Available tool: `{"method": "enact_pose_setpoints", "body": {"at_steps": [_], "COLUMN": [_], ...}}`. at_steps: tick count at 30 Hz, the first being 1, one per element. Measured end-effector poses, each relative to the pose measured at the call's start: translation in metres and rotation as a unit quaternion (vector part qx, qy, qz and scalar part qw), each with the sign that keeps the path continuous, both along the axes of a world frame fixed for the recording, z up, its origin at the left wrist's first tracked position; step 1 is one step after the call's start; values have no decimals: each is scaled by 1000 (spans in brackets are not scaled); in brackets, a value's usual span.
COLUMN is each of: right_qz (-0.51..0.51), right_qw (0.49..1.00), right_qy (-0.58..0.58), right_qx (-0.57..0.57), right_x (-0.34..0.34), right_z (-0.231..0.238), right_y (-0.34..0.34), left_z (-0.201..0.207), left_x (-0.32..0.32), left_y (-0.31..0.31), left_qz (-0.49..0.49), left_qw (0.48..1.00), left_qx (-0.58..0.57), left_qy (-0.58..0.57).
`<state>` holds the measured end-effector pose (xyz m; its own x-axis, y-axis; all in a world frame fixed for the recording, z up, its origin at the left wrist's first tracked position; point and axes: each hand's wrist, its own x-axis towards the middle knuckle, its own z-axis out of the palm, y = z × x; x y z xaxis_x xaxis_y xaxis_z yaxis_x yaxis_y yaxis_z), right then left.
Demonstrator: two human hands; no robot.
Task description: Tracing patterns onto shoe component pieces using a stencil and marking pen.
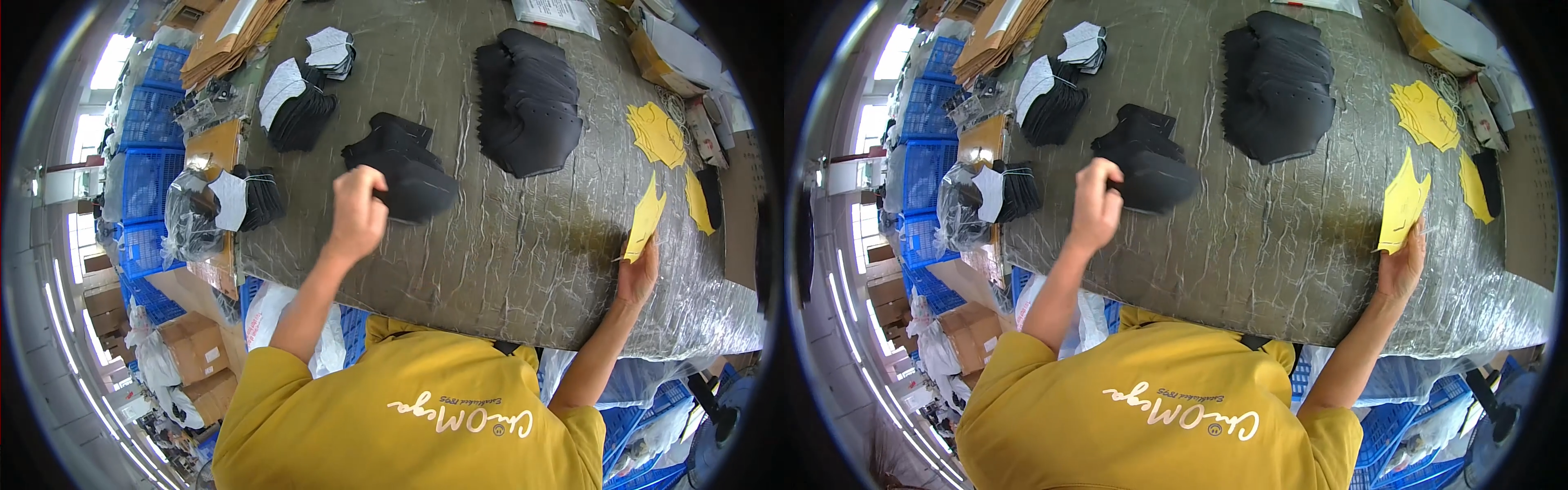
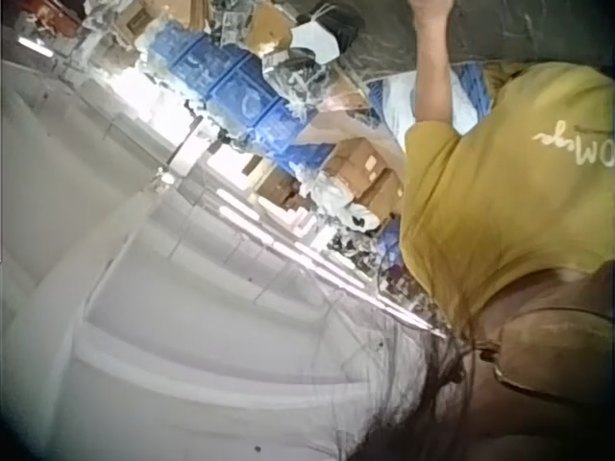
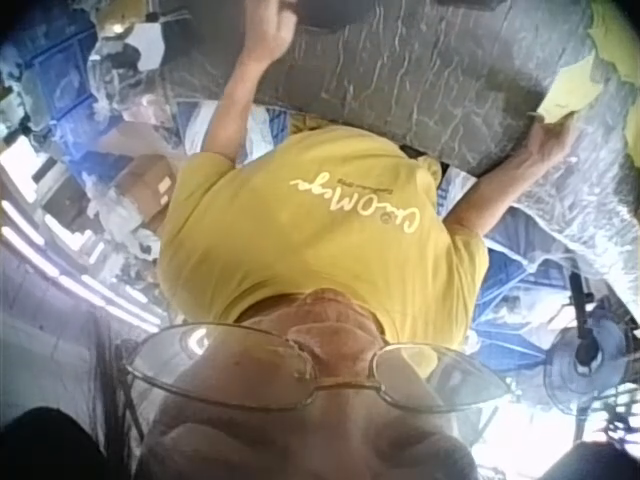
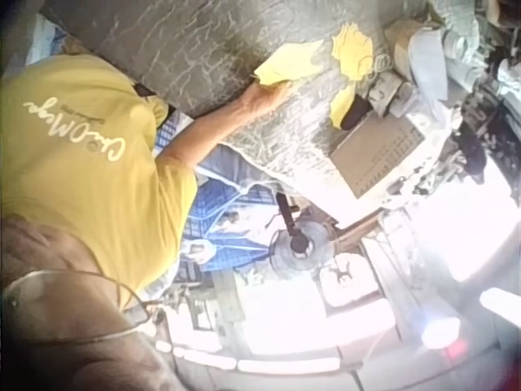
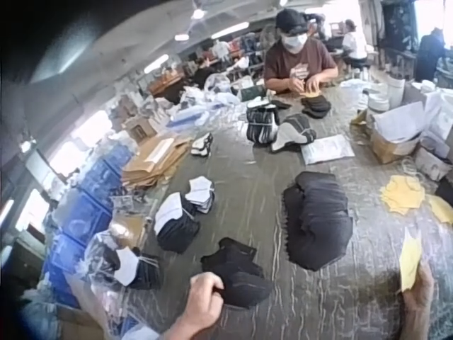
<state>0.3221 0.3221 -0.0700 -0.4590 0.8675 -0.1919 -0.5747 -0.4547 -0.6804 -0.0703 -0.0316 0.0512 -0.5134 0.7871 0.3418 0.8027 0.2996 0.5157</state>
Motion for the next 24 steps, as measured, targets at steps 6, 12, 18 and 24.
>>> {"method": "enact_pose_setpoints", "body": {"at_steps": [6, 12, 18, 24], "right_qz": [37, 43, 59, 52], "right_qw": [998, 997, 997, 997], "right_qy": [-24, -27, -5, -3], "right_qx": [41, 53, 59, 62], "right_x": [-5, -14, -30, -28], "right_z": [-1, 5, 23, 23], "right_y": [1, -5, -15, -18], "left_z": [-7, -39, -42, -2], "left_x": [-11, 6, -24, 22], "left_y": [-5, 3, 35, 121], "left_qz": [4, -33, -39, -90], "left_qw": [994, 985, 983, 977], "left_qx": [-75, -146, -119, -98], "left_qy": [82, 88, 134, 165]}}
